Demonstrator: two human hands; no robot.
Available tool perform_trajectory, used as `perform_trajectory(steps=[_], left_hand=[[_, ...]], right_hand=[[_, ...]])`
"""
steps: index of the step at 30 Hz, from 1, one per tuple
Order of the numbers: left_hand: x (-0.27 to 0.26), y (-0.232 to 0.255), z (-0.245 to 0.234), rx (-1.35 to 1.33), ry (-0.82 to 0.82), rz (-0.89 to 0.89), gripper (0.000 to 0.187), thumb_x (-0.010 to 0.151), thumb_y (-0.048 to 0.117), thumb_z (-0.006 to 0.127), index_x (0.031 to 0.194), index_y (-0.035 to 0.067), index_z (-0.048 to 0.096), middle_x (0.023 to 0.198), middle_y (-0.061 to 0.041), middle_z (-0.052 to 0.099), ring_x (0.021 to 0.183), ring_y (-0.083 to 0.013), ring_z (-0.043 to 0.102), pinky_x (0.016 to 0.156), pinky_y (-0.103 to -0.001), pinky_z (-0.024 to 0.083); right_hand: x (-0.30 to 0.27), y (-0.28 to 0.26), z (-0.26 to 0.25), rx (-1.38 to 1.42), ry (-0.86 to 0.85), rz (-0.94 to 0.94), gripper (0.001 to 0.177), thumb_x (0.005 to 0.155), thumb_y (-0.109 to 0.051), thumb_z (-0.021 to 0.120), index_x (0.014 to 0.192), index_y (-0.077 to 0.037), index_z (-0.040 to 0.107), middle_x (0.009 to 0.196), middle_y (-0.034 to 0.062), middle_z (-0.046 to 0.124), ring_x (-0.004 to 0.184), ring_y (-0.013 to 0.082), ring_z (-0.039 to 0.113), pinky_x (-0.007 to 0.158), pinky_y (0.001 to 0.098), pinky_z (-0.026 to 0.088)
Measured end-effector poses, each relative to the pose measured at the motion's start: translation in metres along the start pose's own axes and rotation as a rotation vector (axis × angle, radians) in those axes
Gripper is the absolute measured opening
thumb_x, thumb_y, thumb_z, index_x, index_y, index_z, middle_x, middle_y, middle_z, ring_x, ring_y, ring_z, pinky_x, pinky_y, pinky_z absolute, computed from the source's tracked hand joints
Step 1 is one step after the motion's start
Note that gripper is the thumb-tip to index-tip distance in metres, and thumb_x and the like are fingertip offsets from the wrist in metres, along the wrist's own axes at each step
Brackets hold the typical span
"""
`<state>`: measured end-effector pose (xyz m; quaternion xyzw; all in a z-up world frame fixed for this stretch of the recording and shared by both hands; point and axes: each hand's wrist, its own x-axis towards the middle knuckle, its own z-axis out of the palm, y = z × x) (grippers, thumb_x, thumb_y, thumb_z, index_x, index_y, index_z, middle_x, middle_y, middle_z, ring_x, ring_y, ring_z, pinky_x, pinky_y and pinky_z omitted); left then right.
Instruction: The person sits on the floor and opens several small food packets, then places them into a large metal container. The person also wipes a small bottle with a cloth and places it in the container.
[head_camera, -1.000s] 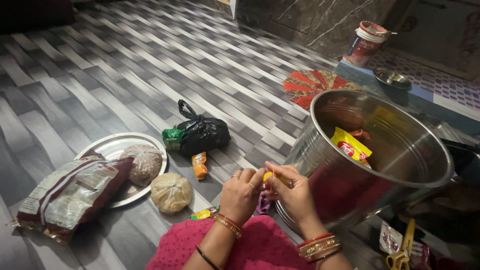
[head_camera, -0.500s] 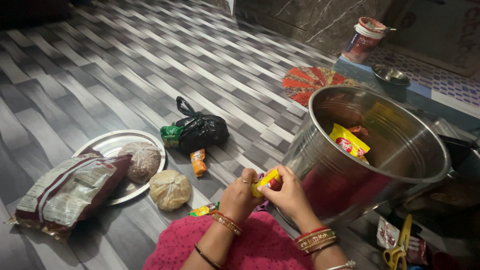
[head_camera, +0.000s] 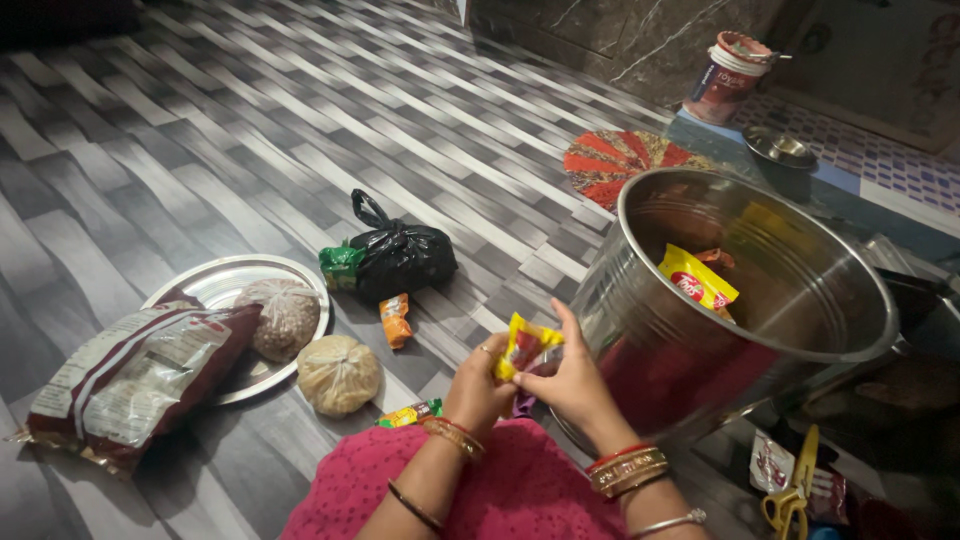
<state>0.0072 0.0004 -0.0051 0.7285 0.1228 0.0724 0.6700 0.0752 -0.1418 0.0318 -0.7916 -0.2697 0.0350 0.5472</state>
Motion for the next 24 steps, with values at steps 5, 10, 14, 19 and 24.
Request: perform_trajectory(steps=[5,10,14,19,24], left_hand=[[0.024,-0.022,0.000,-0.295,-0.087,0.203,0.059,0.081,-0.005,0.073,0.136,0.006,0.054,0.117,-0.009,0.072,0.100,-0.0137,0.071,0.082,-0.028,0.060],[0.030,-0.039,-0.001,-0.684,-0.281,0.118,0.059,0.087,0.004,0.075,0.140,0.005,0.049,0.119,-0.008,0.069,0.102,-0.0152,0.070,0.087,-0.030,0.059],[0.035,-0.045,0.001,-0.881,-0.337,0.114,0.047,0.095,0.013,0.067,0.138,0.007,0.048,0.112,-0.011,0.069,0.098,-0.0167,0.070,0.084,-0.034,0.060],[0.044,-0.056,0.002,-0.975,-0.409,0.112,0.032,0.107,0.019,0.056,0.132,-0.001,0.051,0.110,-0.015,0.071,0.096,-0.0201,0.071,0.085,-0.036,0.061],[0.045,-0.055,0.003,-0.986,-0.332,0.069,0.028,0.107,0.025,0.049,0.124,0.004,0.051,0.105,-0.015,0.071,0.088,-0.0205,0.073,0.075,-0.035,0.061]], right_hand=[[0.007,-0.001,0.007,0.175,-0.048,0.054,0.105,0.071,0.010,0.067,0.160,-0.019,0.020,0.115,0.0066,0.057,0.076,0.0114,0.066,0.063,0.0252,0.057],[0.016,0.013,0.004,0.498,-0.025,0.107,0.096,0.079,0.015,0.050,0.161,-0.021,0.015,0.127,0.0103,0.046,0.071,0.0103,0.064,0.055,0.0234,0.052],[0.023,0.019,-0.006,0.474,-0.069,0.034,0.090,0.083,0.012,0.047,0.162,-0.018,0.017,0.127,0.0139,0.051,0.072,0.0095,0.065,0.054,0.0215,0.050],[0.024,0.009,-0.006,0.418,-0.033,-0.032,0.092,0.080,0.013,0.046,0.161,-0.016,0.015,0.122,0.0115,0.046,0.070,0.0086,0.063,0.058,0.0228,0.056],[0.012,-0.004,0.003,0.260,0.078,-0.149,0.077,0.082,0.013,0.054,0.152,-0.011,0.031,0.122,0.0112,0.044,0.075,0.0082,0.060,0.064,0.0210,0.053]])
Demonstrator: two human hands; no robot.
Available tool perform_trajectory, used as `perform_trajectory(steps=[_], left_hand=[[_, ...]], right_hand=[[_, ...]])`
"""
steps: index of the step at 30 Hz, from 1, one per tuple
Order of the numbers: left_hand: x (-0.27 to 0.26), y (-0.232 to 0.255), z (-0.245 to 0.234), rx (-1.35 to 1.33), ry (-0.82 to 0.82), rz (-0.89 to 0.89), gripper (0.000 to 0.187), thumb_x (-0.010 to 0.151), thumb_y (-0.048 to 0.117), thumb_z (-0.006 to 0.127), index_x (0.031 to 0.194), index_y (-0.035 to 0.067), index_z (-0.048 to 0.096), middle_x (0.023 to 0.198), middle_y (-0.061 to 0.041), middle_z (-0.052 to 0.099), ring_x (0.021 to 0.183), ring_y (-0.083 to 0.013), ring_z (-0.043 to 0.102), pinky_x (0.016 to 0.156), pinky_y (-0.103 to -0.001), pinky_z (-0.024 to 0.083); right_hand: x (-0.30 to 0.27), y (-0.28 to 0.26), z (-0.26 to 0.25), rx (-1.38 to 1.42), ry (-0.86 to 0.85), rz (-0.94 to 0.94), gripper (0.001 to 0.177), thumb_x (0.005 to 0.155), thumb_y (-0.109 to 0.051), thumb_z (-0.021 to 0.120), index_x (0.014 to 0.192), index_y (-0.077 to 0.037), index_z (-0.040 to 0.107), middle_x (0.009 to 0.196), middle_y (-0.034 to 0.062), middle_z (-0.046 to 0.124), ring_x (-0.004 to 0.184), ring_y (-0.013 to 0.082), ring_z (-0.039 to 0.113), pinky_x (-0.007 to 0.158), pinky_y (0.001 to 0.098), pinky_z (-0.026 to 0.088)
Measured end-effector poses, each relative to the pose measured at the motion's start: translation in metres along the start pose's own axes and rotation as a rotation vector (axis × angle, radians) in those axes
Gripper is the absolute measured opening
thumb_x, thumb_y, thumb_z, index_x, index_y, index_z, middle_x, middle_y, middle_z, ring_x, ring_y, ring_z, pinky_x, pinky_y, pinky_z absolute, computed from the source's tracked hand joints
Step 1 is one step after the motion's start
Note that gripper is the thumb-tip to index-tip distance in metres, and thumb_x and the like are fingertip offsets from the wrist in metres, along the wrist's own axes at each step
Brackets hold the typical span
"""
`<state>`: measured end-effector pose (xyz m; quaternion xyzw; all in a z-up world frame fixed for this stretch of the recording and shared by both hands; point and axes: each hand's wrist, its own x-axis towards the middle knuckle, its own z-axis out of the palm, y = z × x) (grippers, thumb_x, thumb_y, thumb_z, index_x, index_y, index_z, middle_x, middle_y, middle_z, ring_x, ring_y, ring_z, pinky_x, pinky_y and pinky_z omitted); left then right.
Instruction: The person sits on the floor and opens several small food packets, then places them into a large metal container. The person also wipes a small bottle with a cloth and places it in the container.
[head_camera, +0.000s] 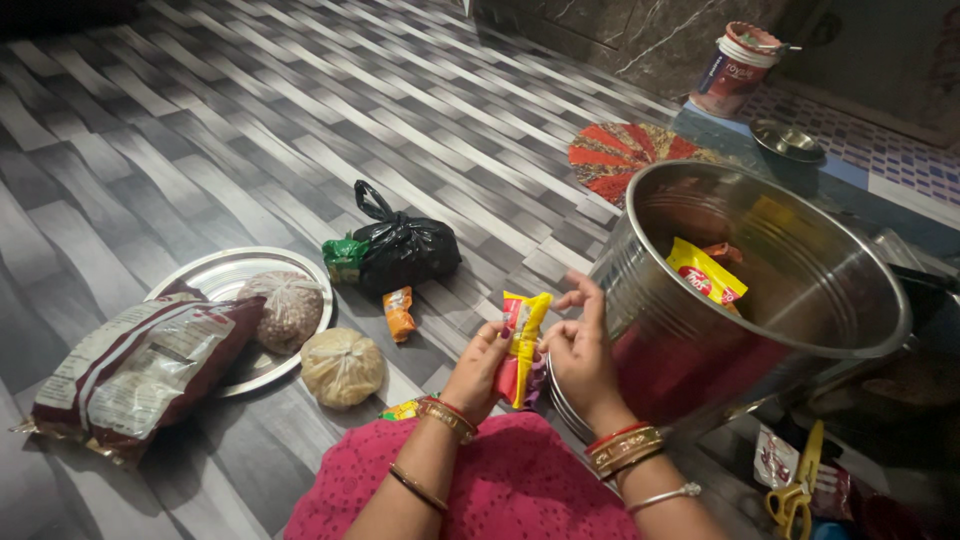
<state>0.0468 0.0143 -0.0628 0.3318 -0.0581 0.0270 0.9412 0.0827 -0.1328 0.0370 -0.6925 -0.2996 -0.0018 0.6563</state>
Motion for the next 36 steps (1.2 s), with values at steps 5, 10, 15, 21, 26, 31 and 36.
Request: perform_trajectory(steps=[5,10,15,21,26,31,36], left_hand=[[-0.003,0.016,-0.002,-0.042,0.045,0.012,0.034,0.107,0.032,0.047,0.133,0.011,0.053,0.099,-0.011,0.070,0.074,-0.0174,0.068,0.063,-0.029,0.057],[0.000,0.010,-0.005,-0.071,0.054,-0.032,0.038,0.109,0.033,0.044,0.130,0.005,0.059,0.102,-0.008,0.071,0.077,-0.0180,0.068,0.064,-0.030,0.057],[0.001,0.002,-0.015,-0.069,0.129,-0.078,0.038,0.110,0.032,0.044,0.126,0.003,0.061,0.098,-0.010,0.070,0.078,-0.0198,0.069,0.064,-0.032,0.057],[-0.008,0.015,-0.007,-0.307,-0.057,-0.280,0.048,0.101,0.052,0.041,0.114,0.012,0.064,0.093,-0.006,0.068,0.069,-0.0182,0.065,0.057,-0.030,0.052],[-0.020,0.024,0.001,-0.306,-0.164,-0.347,0.036,0.097,0.044,0.057,0.118,0.015,0.061,0.096,-0.005,0.065,0.074,-0.0155,0.062,0.061,-0.028,0.049],[-0.020,0.023,-0.002,-0.208,-0.206,-0.385,0.029,0.095,0.030,0.067,0.117,0.014,0.059,0.098,-0.005,0.064,0.078,-0.0156,0.062,0.063,-0.029,0.049],[-0.018,0.020,0.000,-0.162,-0.180,-0.438,0.030,0.095,0.031,0.067,0.116,0.011,0.060,0.096,-0.009,0.064,0.079,-0.0186,0.064,0.064,-0.030,0.052]], right_hand=[[-0.007,-0.010,0.006,-0.271,0.107,-0.147,0.044,0.082,0.010,0.066,0.123,-0.006,0.061,0.116,0.0083,0.050,0.088,0.0102,0.063,0.072,0.0227,0.056],[-0.010,-0.026,0.009,-0.467,0.070,-0.114,0.030,0.078,-0.003,0.079,0.107,-0.007,0.077,0.101,0.0030,0.066,0.086,0.0136,0.065,0.068,0.0264,0.054],[-0.010,-0.030,0.019,-0.511,0.098,-0.146,0.025,0.078,-0.008,0.082,0.103,-0.006,0.079,0.096,0.0046,0.072,0.082,0.0151,0.070,0.071,0.0273,0.055],[-0.009,-0.029,0.023,-0.310,0.131,-0.083,0.012,0.086,-0.004,0.075,0.098,-0.004,0.078,0.090,0.0039,0.075,0.077,0.0124,0.073,0.068,0.0252,0.057],[-0.006,-0.034,0.021,-0.279,0.089,0.020,0.009,0.087,-0.003,0.074,0.095,-0.004,0.078,0.088,0.0042,0.073,0.066,0.0131,0.071,0.060,0.0261,0.056],[0.000,-0.040,0.006,-0.576,-0.042,-0.176,0.006,0.085,-0.010,0.074,0.087,-0.005,0.074,0.086,0.0058,0.069,0.074,0.0136,0.071,0.062,0.0284,0.056],[-0.001,-0.025,-0.003,-0.527,-0.143,-0.104,0.009,0.089,-0.011,0.066,0.087,-0.003,0.062,0.087,0.0070,0.060,0.072,0.0148,0.065,0.065,0.0287,0.054]])
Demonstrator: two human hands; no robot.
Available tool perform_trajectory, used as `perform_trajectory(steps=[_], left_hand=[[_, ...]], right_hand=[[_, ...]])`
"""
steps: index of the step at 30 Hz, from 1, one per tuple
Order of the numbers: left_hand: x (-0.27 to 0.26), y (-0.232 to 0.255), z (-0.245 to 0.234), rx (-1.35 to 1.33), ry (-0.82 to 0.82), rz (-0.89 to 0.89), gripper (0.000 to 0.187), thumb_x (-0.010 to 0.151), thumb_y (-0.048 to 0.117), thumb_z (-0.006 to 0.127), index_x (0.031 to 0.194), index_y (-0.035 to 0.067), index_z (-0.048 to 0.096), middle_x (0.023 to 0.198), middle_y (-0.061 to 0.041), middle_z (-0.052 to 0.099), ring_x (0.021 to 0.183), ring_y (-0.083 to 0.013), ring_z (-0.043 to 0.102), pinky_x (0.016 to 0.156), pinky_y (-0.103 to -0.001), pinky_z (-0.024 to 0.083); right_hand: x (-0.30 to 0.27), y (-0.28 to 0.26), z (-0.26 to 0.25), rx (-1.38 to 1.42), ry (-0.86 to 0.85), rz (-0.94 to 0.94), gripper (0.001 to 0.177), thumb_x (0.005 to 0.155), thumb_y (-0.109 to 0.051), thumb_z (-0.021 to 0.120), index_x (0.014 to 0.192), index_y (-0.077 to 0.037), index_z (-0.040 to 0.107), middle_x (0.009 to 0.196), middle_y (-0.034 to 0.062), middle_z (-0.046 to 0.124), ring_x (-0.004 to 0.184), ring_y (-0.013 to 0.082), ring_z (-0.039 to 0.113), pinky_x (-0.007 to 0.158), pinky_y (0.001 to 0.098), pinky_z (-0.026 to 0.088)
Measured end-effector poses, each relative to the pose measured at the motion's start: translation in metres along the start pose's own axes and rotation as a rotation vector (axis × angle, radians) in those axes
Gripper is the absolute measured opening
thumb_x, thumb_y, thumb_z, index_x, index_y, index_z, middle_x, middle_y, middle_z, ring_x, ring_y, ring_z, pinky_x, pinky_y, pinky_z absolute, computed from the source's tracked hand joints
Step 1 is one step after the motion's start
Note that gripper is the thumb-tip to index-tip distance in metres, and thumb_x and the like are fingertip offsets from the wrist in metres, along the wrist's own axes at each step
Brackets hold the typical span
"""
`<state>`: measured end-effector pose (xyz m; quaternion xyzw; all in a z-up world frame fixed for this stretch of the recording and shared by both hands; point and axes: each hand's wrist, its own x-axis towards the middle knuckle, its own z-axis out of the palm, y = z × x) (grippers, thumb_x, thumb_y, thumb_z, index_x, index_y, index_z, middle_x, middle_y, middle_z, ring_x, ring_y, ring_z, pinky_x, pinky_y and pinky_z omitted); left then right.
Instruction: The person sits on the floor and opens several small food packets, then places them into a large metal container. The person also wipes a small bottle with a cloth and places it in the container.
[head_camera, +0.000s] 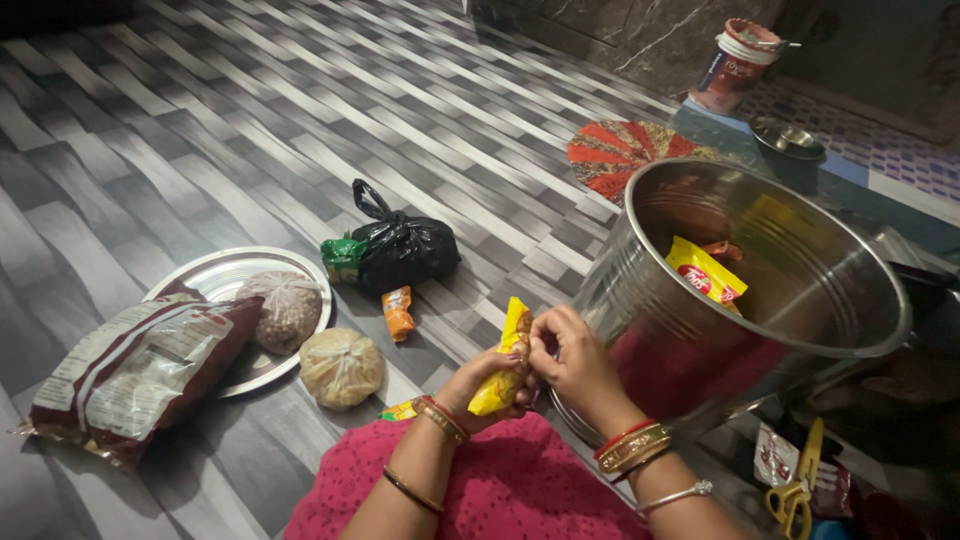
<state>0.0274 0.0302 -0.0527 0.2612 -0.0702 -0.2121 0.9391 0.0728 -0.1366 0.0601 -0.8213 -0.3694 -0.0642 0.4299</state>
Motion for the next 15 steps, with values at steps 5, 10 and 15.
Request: perform_trajectory(steps=[5,10,15], left_hand=[[0.002,0.002,0.003,0.049,0.093,0.081,0.031,0.095,0.029,0.066,0.120,0.013,0.057,0.096,-0.007,0.065,0.077,-0.0191,0.066,0.062,-0.032,0.055],[0.005,0.001,0.008,0.082,0.187,0.137,0.034,0.096,0.024,0.065,0.127,0.017,0.054,0.095,-0.006,0.064,0.075,-0.0200,0.066,0.064,-0.036,0.058],[0.004,0.003,0.006,0.026,0.237,0.194,0.037,0.092,0.020,0.063,0.127,0.021,0.051,0.097,-0.004,0.064,0.074,-0.0180,0.066,0.070,-0.040,0.061]], right_hand=[[0.001,0.027,0.011,0.502,-0.207,0.143,0.012,0.097,-0.011,0.058,0.088,-0.003,0.057,0.097,0.0046,0.051,0.071,0.0121,0.061,0.066,0.0270,0.054],[0.001,0.028,0.015,0.306,-0.158,0.030,0.010,0.096,-0.010,0.060,0.090,-0.002,0.060,0.099,0.0059,0.055,0.082,0.0124,0.060,0.070,0.0288,0.054],[-0.002,0.013,0.007,-0.148,-0.101,-0.154,0.010,0.090,-0.018,0.063,0.091,-0.008,0.062,0.100,0.0079,0.060,0.093,0.0262,0.063,0.081,0.0415,0.048]])
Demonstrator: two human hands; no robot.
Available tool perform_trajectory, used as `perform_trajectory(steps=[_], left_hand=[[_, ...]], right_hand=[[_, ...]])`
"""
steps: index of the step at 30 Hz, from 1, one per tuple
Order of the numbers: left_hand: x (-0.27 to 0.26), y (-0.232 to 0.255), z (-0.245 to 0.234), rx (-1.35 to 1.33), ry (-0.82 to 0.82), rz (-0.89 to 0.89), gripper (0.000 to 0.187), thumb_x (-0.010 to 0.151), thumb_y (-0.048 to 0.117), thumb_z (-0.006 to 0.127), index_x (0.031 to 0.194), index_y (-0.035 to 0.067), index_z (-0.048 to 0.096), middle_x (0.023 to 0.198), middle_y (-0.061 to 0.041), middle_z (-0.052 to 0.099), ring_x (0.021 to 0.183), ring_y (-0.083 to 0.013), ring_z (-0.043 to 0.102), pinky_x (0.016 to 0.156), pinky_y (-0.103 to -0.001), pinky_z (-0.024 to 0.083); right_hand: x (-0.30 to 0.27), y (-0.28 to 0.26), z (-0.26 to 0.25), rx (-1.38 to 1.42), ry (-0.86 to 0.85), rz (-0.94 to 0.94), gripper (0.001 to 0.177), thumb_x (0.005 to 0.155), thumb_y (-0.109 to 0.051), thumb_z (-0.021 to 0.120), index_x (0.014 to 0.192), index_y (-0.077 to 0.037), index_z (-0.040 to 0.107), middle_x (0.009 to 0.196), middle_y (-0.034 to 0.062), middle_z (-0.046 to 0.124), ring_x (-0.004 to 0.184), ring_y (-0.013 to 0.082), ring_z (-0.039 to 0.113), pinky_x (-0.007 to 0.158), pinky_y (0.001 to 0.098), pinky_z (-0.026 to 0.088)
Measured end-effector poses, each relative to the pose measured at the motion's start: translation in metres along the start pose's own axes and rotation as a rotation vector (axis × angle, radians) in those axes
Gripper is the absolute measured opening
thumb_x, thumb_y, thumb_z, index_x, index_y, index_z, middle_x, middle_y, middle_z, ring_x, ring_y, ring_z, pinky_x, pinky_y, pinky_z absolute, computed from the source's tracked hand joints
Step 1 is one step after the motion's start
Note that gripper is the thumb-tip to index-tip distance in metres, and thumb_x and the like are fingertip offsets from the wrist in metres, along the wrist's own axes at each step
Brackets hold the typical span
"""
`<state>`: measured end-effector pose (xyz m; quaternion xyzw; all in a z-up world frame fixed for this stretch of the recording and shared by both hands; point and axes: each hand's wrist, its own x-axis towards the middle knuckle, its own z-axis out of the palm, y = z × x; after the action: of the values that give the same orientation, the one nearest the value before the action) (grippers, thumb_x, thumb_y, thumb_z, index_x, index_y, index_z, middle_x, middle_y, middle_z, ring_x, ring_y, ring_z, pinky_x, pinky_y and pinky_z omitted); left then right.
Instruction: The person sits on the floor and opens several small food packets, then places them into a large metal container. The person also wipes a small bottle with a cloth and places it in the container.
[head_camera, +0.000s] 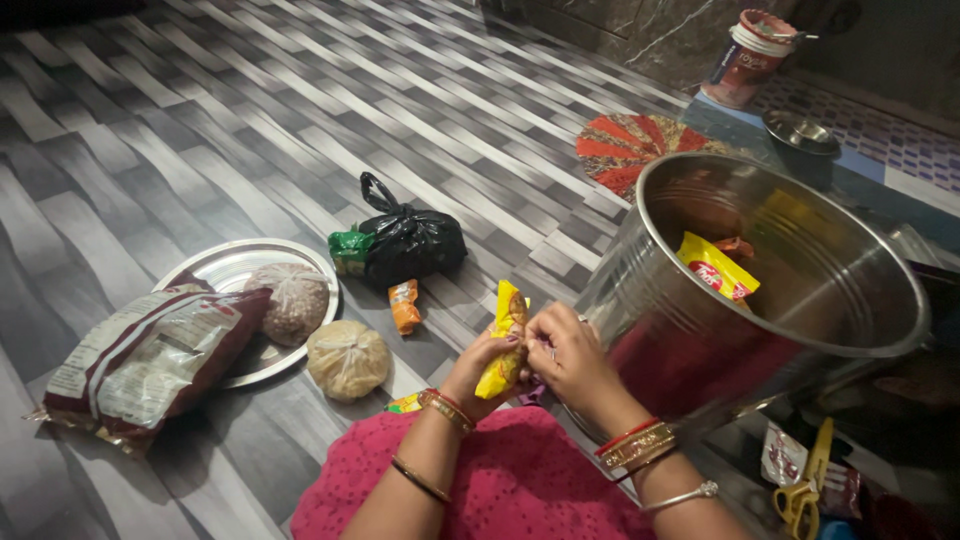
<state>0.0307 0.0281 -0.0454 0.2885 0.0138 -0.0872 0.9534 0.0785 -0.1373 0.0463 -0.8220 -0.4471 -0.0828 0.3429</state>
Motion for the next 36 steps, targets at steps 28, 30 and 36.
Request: perform_trajectory(steps=[28,30,36], left_hand=[[0.001,0.029,0.081,0.295,0.008,0.576,0.059,0.092,0.008,0.067,0.146,0.005,0.043,0.135,-0.010,0.060,0.122,-0.0190,0.061,0.097,-0.032,0.054],[0.000,0.040,0.109,0.334,0.001,0.495,0.060,0.097,0.019,0.061,0.152,0.009,0.040,0.140,-0.008,0.056,0.124,-0.0178,0.057,0.094,-0.034,0.053],[0.019,0.059,0.184,0.715,-0.348,0.704,0.050,0.107,0.017,0.054,0.154,0.007,0.040,0.153,-0.013,0.053,0.146,-0.0208,0.047,0.119,-0.037,0.041]], right_hand=[[0.004,-0.062,-0.049,0.080,0.331,0.015,0.042,0.091,-0.010,0.073,0.129,0.002,0.060,0.122,0.0198,0.068,0.112,0.0303,0.067,0.095,0.0388,0.052],[0.004,-0.066,-0.077,0.164,0.401,0.007,0.040,0.095,-0.009,0.069,0.132,0.001,0.059,0.121,0.0156,0.069,0.111,0.0244,0.068,0.096,0.0353,0.053],[0.017,-0.035,-0.162,0.219,0.551,-0.005,0.037,0.103,-0.007,0.067,0.139,-0.003,0.057,0.115,0.0109,0.068,0.100,0.0131,0.064,0.089,0.0293,0.054]])
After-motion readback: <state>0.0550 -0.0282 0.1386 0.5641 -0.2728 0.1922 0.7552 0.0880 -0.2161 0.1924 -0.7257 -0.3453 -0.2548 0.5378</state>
